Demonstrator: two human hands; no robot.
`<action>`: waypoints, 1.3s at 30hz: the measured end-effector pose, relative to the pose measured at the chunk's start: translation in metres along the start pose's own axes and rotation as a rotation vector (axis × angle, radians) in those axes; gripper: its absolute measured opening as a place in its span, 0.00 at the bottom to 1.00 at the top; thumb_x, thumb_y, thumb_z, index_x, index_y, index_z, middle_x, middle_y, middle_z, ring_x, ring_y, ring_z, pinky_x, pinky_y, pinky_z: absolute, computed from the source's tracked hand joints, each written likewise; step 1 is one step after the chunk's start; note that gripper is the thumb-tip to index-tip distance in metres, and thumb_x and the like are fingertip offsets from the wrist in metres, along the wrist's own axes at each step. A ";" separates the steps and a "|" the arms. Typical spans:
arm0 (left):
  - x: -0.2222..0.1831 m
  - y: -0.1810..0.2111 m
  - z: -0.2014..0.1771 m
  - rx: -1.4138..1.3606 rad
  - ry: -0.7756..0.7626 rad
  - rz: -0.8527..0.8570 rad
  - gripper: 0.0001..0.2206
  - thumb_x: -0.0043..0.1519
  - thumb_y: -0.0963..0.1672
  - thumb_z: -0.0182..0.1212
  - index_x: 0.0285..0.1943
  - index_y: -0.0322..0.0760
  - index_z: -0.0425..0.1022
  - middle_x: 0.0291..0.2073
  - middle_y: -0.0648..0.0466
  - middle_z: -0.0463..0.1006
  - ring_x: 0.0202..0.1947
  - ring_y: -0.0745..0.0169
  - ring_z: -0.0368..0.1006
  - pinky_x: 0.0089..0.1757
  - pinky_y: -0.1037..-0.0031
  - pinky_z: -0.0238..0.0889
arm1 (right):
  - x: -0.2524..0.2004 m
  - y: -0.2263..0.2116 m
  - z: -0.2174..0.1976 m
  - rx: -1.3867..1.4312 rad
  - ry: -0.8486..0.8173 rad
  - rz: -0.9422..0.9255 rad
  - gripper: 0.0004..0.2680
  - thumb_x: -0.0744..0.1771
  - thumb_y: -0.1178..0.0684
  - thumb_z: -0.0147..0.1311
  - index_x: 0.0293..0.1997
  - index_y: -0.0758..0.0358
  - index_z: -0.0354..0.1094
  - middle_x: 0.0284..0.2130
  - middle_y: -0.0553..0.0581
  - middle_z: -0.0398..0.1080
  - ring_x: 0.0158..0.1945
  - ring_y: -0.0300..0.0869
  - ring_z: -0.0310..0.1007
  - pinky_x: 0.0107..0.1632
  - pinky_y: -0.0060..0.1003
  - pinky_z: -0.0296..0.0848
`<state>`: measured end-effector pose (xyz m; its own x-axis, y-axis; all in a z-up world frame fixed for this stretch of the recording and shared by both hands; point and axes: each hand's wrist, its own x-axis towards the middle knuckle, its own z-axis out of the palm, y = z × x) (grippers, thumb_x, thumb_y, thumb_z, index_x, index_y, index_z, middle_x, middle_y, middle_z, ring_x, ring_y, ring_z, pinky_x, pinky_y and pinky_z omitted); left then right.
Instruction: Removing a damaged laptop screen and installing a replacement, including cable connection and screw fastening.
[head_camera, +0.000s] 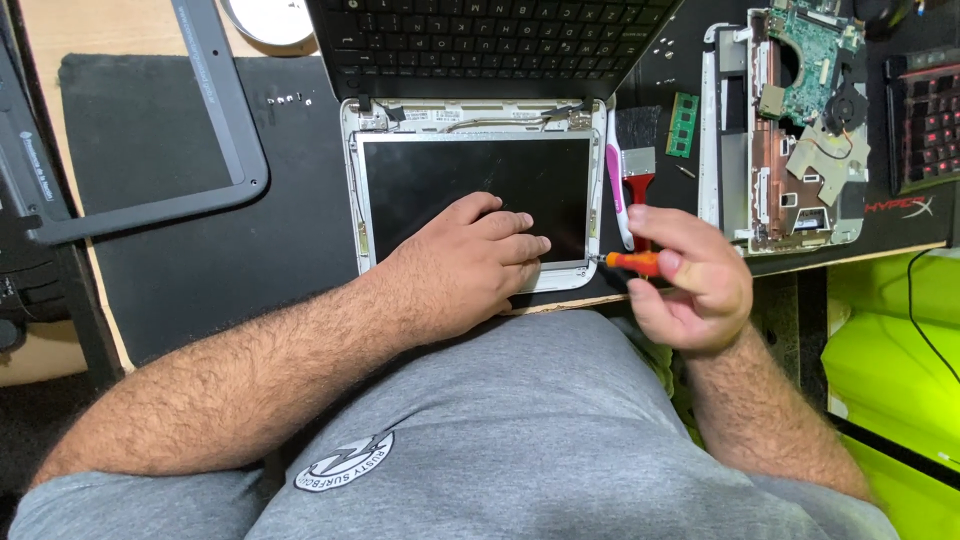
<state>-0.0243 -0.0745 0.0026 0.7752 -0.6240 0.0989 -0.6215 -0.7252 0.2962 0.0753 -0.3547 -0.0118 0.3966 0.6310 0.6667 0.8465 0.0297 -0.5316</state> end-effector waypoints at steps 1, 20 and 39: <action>0.000 -0.001 -0.002 0.001 0.002 -0.003 0.21 0.59 0.51 0.69 0.59 0.41 0.78 0.56 0.54 0.76 0.65 0.58 0.64 0.66 0.53 0.48 | 0.002 -0.003 0.001 0.001 -0.001 -0.003 0.11 0.64 0.63 0.64 0.46 0.70 0.65 0.41 0.80 0.75 0.46 0.73 0.78 0.46 0.66 0.78; -0.002 -0.002 -0.004 -0.005 0.012 0.011 0.20 0.59 0.50 0.69 0.58 0.41 0.78 0.55 0.53 0.77 0.65 0.57 0.65 0.66 0.52 0.48 | -0.006 -0.003 0.004 -0.003 -0.007 0.068 0.11 0.61 0.68 0.68 0.43 0.69 0.71 0.36 0.73 0.77 0.41 0.66 0.80 0.45 0.68 0.81; -0.002 -0.003 -0.008 -0.028 0.024 0.014 0.20 0.58 0.50 0.70 0.57 0.40 0.80 0.55 0.52 0.78 0.65 0.57 0.66 0.66 0.53 0.48 | 0.015 -0.014 -0.002 -0.080 -0.023 0.023 0.10 0.63 0.64 0.67 0.42 0.72 0.67 0.41 0.79 0.75 0.45 0.70 0.78 0.47 0.69 0.80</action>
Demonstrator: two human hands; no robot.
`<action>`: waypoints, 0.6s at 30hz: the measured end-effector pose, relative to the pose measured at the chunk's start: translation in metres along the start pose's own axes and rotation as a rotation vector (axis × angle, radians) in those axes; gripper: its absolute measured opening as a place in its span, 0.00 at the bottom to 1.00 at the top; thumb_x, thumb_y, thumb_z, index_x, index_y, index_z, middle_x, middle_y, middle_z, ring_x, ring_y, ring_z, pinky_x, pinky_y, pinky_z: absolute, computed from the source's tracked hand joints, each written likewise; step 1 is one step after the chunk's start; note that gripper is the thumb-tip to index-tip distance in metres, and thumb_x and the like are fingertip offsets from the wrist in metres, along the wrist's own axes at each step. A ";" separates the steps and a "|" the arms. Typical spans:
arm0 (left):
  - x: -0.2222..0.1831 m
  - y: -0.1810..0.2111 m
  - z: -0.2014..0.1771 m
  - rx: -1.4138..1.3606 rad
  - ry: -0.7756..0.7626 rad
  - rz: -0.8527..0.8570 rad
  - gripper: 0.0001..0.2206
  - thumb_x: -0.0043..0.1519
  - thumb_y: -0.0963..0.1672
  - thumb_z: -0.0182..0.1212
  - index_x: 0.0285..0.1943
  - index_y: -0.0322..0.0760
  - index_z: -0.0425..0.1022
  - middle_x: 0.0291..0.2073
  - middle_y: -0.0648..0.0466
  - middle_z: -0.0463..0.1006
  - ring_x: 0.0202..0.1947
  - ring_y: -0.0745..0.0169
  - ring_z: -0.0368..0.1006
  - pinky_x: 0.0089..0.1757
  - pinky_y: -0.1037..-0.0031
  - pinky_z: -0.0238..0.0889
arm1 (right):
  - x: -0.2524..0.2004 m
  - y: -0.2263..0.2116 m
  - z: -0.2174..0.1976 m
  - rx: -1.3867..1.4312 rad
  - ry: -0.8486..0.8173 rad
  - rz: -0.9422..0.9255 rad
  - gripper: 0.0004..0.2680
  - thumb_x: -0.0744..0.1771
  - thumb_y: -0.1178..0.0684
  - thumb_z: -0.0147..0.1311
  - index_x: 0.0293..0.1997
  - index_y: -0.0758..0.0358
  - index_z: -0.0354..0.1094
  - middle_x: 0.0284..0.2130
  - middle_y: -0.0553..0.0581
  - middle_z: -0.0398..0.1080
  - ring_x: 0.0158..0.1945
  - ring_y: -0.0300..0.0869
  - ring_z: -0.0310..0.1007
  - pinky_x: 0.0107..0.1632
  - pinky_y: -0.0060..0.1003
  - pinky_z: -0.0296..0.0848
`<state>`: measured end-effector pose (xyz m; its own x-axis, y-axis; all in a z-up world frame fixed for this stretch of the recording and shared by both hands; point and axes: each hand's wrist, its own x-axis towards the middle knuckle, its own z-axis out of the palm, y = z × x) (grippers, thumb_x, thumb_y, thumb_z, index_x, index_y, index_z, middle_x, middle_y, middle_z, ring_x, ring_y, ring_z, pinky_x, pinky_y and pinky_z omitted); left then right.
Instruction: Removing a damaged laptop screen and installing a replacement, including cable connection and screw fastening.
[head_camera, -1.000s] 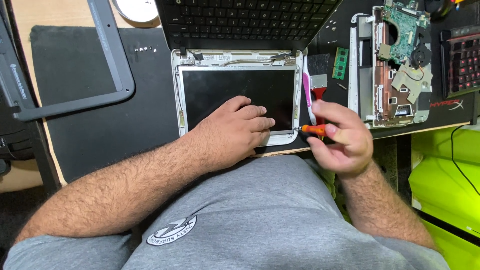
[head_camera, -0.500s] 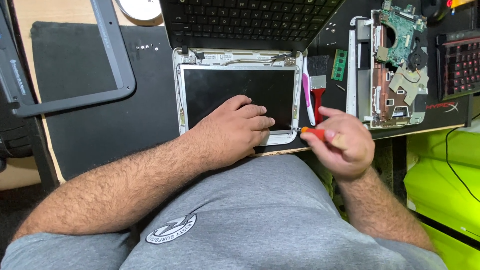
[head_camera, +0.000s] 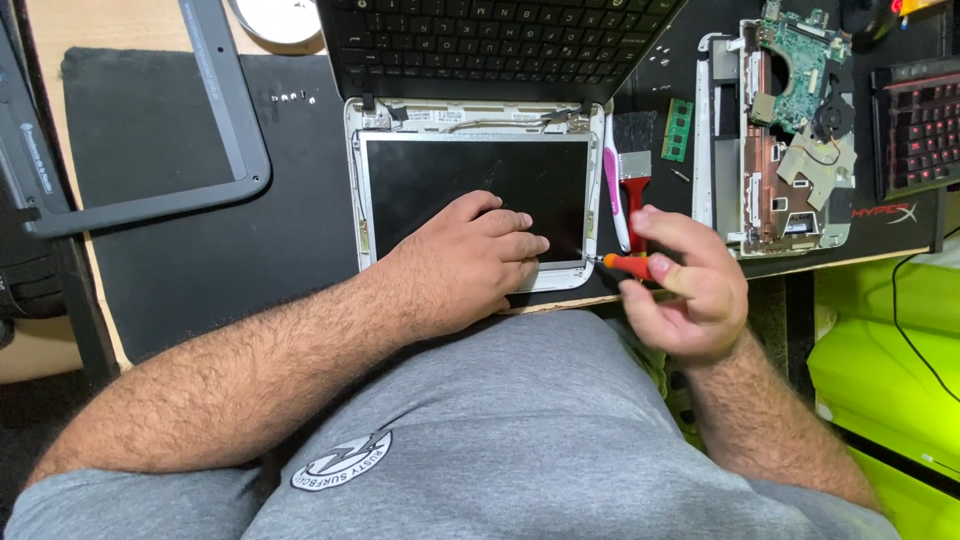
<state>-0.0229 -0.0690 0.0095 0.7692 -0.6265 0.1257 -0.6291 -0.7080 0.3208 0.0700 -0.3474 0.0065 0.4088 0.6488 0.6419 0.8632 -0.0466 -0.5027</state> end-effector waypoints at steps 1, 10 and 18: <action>0.000 0.000 0.001 -0.003 0.000 -0.002 0.20 0.58 0.50 0.70 0.57 0.40 0.80 0.55 0.52 0.78 0.65 0.57 0.66 0.66 0.53 0.48 | -0.001 -0.005 0.002 0.002 -0.003 0.002 0.10 0.63 0.64 0.67 0.42 0.72 0.67 0.41 0.79 0.75 0.45 0.70 0.78 0.47 0.69 0.80; 0.000 0.001 0.004 0.014 0.002 -0.003 0.20 0.58 0.50 0.70 0.56 0.41 0.80 0.54 0.53 0.79 0.64 0.58 0.66 0.66 0.53 0.48 | -0.006 -0.013 0.005 -0.004 0.014 0.077 0.10 0.62 0.68 0.69 0.39 0.74 0.68 0.32 0.74 0.75 0.34 0.64 0.79 0.39 0.64 0.82; -0.003 -0.003 0.010 0.012 0.053 0.026 0.21 0.57 0.51 0.71 0.57 0.40 0.80 0.54 0.52 0.79 0.64 0.56 0.67 0.65 0.52 0.48 | -0.037 -0.004 0.001 0.019 -0.036 0.156 0.12 0.63 0.70 0.65 0.47 0.72 0.66 0.35 0.77 0.76 0.37 0.69 0.79 0.38 0.62 0.80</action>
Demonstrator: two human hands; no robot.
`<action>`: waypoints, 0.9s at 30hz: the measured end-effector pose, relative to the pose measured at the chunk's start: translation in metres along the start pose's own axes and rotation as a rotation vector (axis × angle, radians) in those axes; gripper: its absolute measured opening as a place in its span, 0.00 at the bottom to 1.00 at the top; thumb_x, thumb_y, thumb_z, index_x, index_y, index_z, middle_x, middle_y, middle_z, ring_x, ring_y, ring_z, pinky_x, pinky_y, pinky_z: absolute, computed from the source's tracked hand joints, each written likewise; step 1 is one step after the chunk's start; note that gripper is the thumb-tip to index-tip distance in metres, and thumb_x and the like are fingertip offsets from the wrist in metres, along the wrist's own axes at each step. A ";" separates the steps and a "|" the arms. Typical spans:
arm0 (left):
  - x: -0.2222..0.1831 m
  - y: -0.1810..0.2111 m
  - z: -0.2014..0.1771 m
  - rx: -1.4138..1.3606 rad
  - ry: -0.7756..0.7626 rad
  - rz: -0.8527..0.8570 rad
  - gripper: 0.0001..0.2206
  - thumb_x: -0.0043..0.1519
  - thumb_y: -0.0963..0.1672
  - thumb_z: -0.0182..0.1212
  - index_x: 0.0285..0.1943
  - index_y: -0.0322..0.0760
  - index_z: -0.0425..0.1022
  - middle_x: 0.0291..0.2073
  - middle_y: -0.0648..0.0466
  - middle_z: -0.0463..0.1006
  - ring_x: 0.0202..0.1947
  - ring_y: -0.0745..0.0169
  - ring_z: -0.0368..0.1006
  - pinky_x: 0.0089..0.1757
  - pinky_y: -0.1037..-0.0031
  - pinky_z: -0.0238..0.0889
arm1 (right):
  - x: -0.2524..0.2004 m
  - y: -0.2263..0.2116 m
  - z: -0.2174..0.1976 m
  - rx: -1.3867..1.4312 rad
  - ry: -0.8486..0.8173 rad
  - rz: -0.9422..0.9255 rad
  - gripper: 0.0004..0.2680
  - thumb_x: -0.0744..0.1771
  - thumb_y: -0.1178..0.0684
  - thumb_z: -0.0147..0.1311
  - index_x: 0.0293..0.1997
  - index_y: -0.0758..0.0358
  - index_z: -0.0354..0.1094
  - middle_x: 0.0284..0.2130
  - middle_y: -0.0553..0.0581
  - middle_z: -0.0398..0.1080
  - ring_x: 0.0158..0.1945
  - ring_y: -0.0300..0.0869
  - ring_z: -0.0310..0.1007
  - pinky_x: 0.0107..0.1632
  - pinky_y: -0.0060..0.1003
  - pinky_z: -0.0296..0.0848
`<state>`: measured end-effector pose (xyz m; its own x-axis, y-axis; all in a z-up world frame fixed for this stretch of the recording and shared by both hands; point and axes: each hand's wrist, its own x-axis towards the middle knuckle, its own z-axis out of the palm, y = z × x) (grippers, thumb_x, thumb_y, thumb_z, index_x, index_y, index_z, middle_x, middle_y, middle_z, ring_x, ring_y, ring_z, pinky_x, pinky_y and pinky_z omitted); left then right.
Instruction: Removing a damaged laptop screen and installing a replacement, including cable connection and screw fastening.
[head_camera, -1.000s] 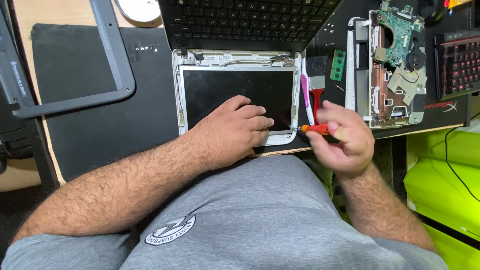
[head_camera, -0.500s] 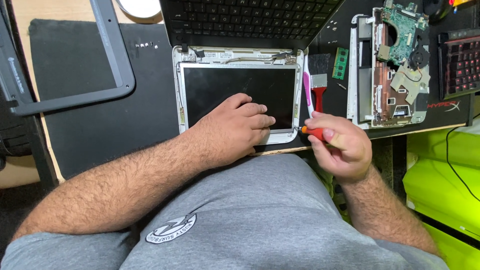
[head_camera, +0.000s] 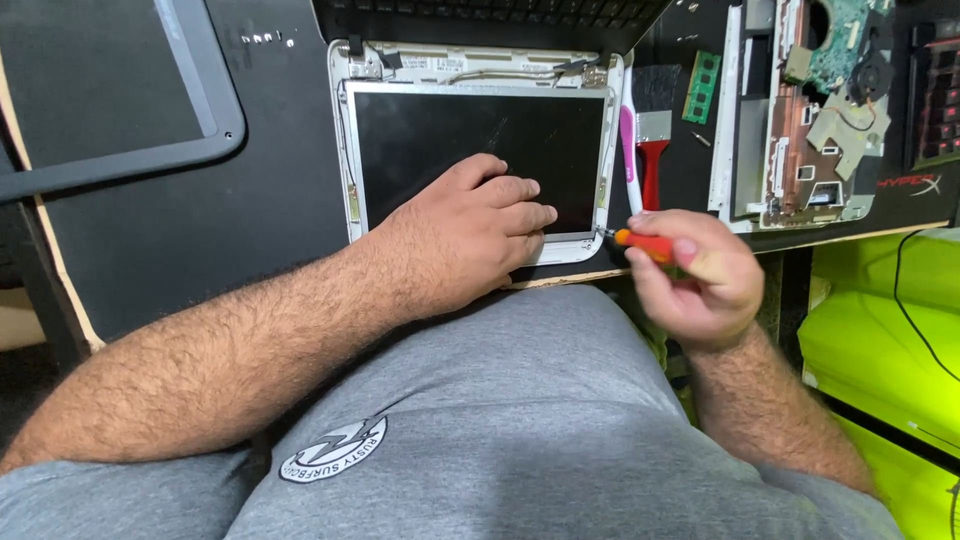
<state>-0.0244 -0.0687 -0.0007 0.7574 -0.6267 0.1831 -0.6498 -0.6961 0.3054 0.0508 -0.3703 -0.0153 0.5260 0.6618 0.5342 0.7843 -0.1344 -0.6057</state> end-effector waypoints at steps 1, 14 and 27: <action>0.000 -0.001 0.002 -0.006 -0.001 -0.001 0.21 0.57 0.51 0.71 0.57 0.40 0.80 0.54 0.52 0.79 0.64 0.56 0.67 0.65 0.52 0.48 | 0.000 0.000 -0.001 0.001 -0.003 0.005 0.12 0.63 0.70 0.65 0.47 0.72 0.66 0.35 0.77 0.76 0.37 0.69 0.79 0.38 0.62 0.80; 0.003 -0.008 0.013 0.003 0.416 0.043 0.07 0.60 0.36 0.69 0.34 0.41 0.79 0.42 0.55 0.80 0.46 0.55 0.73 0.49 0.66 0.68 | 0.007 0.003 -0.008 0.093 0.100 -0.046 0.18 0.66 0.67 0.61 0.58 0.68 0.55 0.37 0.84 0.71 0.38 0.62 0.79 0.41 0.50 0.82; -0.004 -0.030 -0.069 0.018 -0.316 -0.215 0.04 0.59 0.45 0.63 0.35 0.43 0.81 0.27 0.56 0.78 0.39 0.50 0.73 0.28 0.60 0.73 | 0.022 -0.013 0.001 0.219 0.104 -0.026 0.18 0.66 0.68 0.60 0.60 0.65 0.59 0.41 0.80 0.72 0.42 0.57 0.79 0.48 0.47 0.84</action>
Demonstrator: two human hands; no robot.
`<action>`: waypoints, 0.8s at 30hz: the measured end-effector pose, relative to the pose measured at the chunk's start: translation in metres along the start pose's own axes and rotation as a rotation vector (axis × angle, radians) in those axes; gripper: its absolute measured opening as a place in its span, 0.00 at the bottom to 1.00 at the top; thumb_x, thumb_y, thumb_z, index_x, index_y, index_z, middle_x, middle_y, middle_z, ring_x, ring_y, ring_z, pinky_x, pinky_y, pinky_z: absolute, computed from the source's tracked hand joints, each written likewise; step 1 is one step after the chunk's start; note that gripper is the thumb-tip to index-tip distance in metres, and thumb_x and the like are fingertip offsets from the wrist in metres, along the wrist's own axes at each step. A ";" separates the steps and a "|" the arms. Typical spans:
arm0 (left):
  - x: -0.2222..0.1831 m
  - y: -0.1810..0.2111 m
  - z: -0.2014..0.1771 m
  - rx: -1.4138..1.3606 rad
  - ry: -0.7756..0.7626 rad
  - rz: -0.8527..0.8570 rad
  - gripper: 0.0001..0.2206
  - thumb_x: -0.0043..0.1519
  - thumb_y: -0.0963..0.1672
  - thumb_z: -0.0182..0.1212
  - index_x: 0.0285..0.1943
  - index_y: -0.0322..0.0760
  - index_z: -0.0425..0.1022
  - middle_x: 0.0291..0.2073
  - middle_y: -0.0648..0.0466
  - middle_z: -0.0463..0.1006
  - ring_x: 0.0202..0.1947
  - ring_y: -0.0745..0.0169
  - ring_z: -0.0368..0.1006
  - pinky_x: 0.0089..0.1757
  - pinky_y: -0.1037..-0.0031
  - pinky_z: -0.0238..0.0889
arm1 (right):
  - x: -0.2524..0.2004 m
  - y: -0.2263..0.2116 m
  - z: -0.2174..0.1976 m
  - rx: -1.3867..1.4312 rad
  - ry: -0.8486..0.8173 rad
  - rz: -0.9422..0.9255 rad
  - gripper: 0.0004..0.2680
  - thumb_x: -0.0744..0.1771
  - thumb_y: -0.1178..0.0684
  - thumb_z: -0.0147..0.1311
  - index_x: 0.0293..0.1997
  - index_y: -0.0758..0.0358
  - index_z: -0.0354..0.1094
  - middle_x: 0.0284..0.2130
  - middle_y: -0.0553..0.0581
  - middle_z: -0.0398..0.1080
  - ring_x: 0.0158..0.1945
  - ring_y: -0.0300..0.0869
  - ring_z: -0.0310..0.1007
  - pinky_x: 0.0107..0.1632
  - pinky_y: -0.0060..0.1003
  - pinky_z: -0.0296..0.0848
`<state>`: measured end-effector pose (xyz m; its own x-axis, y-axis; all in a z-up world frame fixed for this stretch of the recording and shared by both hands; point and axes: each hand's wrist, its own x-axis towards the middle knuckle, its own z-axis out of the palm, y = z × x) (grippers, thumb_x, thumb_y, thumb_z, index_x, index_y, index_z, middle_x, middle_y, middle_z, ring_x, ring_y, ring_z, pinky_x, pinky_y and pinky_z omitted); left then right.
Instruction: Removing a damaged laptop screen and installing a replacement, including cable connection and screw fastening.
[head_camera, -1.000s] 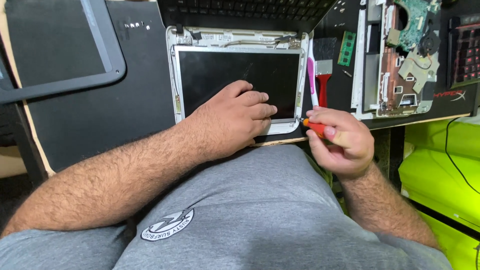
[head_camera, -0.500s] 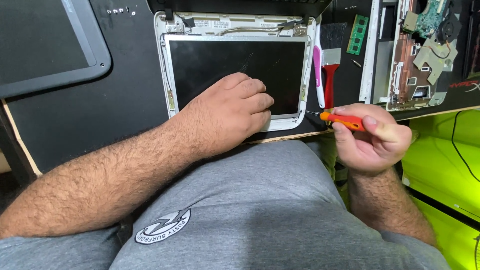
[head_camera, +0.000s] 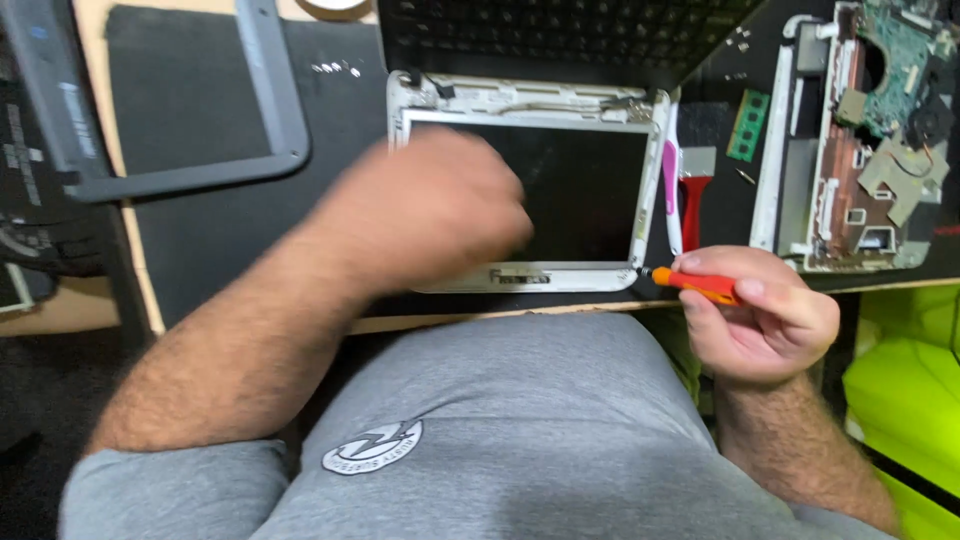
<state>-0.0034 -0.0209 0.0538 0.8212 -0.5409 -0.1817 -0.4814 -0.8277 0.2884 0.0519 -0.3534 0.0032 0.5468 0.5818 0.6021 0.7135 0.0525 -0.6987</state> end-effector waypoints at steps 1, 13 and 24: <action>-0.022 -0.018 -0.001 0.014 -0.002 -0.008 0.04 0.59 0.45 0.63 0.35 0.43 0.81 0.27 0.56 0.78 0.39 0.50 0.73 0.28 0.60 0.73 | 0.003 0.000 0.006 0.008 0.007 -0.012 0.18 0.66 0.68 0.60 0.60 0.65 0.59 0.41 0.80 0.72 0.42 0.57 0.79 0.48 0.47 0.84; -0.058 -0.097 0.029 0.254 0.381 -0.573 0.08 0.62 0.51 0.67 0.35 0.49 0.82 0.27 0.59 0.75 0.35 0.50 0.74 0.32 0.58 0.70 | 0.028 0.011 0.066 0.358 -0.056 0.088 0.15 0.67 0.63 0.58 0.58 0.57 0.60 0.39 0.71 0.74 0.41 0.53 0.82 0.45 0.42 0.88; -0.044 -0.111 0.048 0.332 0.460 -0.558 0.10 0.59 0.40 0.65 0.24 0.46 0.80 0.18 0.60 0.63 0.25 0.56 0.62 0.24 0.66 0.60 | 0.022 0.020 0.076 0.393 0.003 0.215 0.12 0.68 0.61 0.57 0.53 0.58 0.57 0.37 0.67 0.74 0.40 0.50 0.81 0.46 0.41 0.85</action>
<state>-0.0007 0.0873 -0.0152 0.9772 0.0223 0.2111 0.0313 -0.9987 -0.0391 0.0451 -0.2776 -0.0265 0.6664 0.6108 0.4276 0.3627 0.2354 -0.9017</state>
